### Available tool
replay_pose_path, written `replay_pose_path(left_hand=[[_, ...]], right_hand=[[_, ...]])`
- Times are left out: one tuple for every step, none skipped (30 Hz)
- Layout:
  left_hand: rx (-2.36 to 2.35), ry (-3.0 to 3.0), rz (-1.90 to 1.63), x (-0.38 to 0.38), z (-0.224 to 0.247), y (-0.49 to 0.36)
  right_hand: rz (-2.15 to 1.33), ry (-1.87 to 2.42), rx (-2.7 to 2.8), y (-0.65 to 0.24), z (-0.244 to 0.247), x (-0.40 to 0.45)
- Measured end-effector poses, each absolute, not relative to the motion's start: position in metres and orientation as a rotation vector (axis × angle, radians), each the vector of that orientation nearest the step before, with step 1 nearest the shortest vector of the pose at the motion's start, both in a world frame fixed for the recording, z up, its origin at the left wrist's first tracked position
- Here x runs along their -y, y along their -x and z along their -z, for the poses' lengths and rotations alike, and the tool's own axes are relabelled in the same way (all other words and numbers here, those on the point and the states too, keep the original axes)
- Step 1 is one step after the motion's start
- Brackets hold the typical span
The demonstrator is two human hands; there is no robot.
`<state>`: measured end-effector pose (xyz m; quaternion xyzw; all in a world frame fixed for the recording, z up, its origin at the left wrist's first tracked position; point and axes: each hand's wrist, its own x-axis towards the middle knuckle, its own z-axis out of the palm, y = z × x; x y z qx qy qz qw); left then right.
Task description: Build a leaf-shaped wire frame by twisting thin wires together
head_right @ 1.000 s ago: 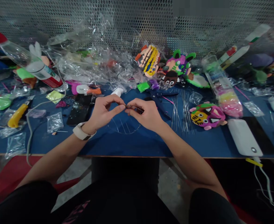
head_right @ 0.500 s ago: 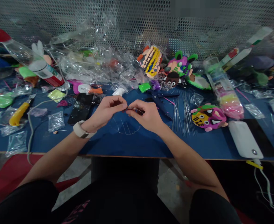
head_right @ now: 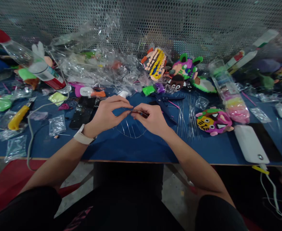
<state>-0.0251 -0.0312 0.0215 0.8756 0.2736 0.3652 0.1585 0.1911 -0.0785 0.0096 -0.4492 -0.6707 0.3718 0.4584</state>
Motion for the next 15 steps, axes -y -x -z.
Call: replay_pose_path(left_hand=[[-0.810,-2.518,-1.018,0.031,-0.021,0.025],[-0.828,-2.533,-0.993,0.031,-0.020,0.025],[-0.840,-2.548,-0.970,0.032,-0.020,0.025],[-0.848,-2.558,-0.950,0.032,-0.020,0.024],[-0.850,-2.557,-0.934,0.032,-0.021,0.024],[-0.843,-2.543,-0.919,0.031,-0.022,0.024],[-0.824,-2.515,-0.903,0.031,-0.023,0.024],[-0.799,-2.470,-0.887,0.031,-0.025,0.024],[-0.772,-2.412,-0.872,0.031,-0.027,0.023],[-0.747,-2.348,-0.860,0.031,-0.029,0.022],[-0.728,-2.287,-0.851,0.031,-0.030,0.022],[-0.715,-2.236,-0.847,0.031,-0.032,0.021],[-0.708,-2.200,-0.848,0.032,-0.033,0.020],[-0.701,-2.178,-0.846,0.032,-0.034,0.019],[-0.691,-2.167,-0.838,0.032,-0.035,0.018]], right_hand=[[-0.882,1.119,1.674,-0.191,-0.009,0.079],[-0.852,1.129,1.696,-0.192,-0.009,0.079],[-0.820,1.136,1.719,-0.193,-0.009,0.079],[-0.781,1.141,1.748,-0.194,-0.009,0.079],[-0.737,1.146,1.781,-0.195,-0.010,0.079],[-0.689,1.151,1.819,-0.197,-0.010,0.079],[-0.640,1.155,1.861,-0.198,-0.011,0.079],[-0.591,1.155,1.902,-0.200,-0.012,0.080],[-0.547,1.154,1.935,-0.201,-0.014,0.080],[-0.508,1.152,1.959,-0.202,-0.015,0.080],[-0.474,1.152,1.975,-0.203,-0.016,0.081],[-0.444,1.154,1.984,-0.205,-0.018,0.081],[-0.418,1.157,1.989,-0.206,-0.019,0.082],[-0.397,1.157,1.994,-0.207,-0.020,0.082],[-0.383,1.156,2.003,-0.208,-0.021,0.082]])
